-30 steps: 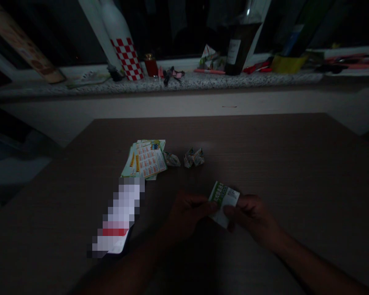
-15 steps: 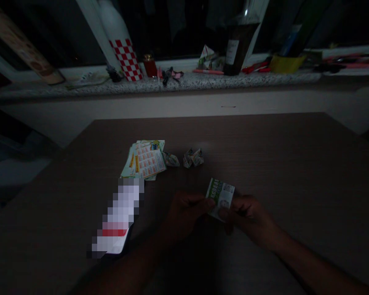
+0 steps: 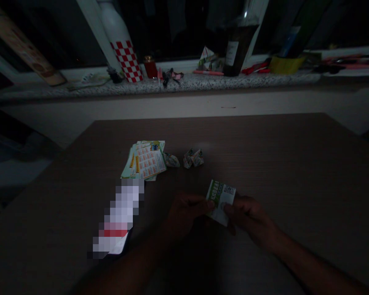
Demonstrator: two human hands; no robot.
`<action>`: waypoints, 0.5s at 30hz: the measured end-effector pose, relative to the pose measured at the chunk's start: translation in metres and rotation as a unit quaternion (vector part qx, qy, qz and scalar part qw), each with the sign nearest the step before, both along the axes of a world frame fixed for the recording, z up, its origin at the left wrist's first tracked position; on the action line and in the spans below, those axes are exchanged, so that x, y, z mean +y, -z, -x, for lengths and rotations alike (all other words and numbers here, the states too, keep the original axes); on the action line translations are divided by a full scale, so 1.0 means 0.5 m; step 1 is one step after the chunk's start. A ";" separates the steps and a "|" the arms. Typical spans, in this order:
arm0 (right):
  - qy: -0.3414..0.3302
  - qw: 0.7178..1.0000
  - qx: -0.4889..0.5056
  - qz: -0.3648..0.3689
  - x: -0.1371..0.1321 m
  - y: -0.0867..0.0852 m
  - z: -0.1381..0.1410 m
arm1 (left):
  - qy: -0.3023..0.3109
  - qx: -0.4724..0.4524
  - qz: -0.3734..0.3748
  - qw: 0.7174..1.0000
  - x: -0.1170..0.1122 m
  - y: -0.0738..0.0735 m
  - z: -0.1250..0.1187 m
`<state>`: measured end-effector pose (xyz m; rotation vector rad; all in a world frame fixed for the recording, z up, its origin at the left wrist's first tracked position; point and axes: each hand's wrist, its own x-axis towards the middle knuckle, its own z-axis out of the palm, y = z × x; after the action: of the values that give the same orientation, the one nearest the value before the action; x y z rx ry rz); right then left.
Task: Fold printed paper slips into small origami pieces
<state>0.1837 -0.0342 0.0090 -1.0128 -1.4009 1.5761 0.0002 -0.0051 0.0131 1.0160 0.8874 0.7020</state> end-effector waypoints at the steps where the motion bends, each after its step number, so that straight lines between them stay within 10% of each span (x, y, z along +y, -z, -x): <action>1: 0.003 1.000 0.003 -0.001 -0.001 -0.001 0.001 | 0.002 -0.005 0.011 1.000 -0.001 0.002 -0.001; 15: 0.041 0.997 0.056 0.018 -0.003 0.018 0.005 | 0.010 -0.028 0.046 0.998 0.002 0.009 0.002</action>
<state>0.1809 -0.0357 0.0001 -0.9770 -1.2435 1.5779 -0.0007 -0.0044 0.0087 0.9172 0.8522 0.6640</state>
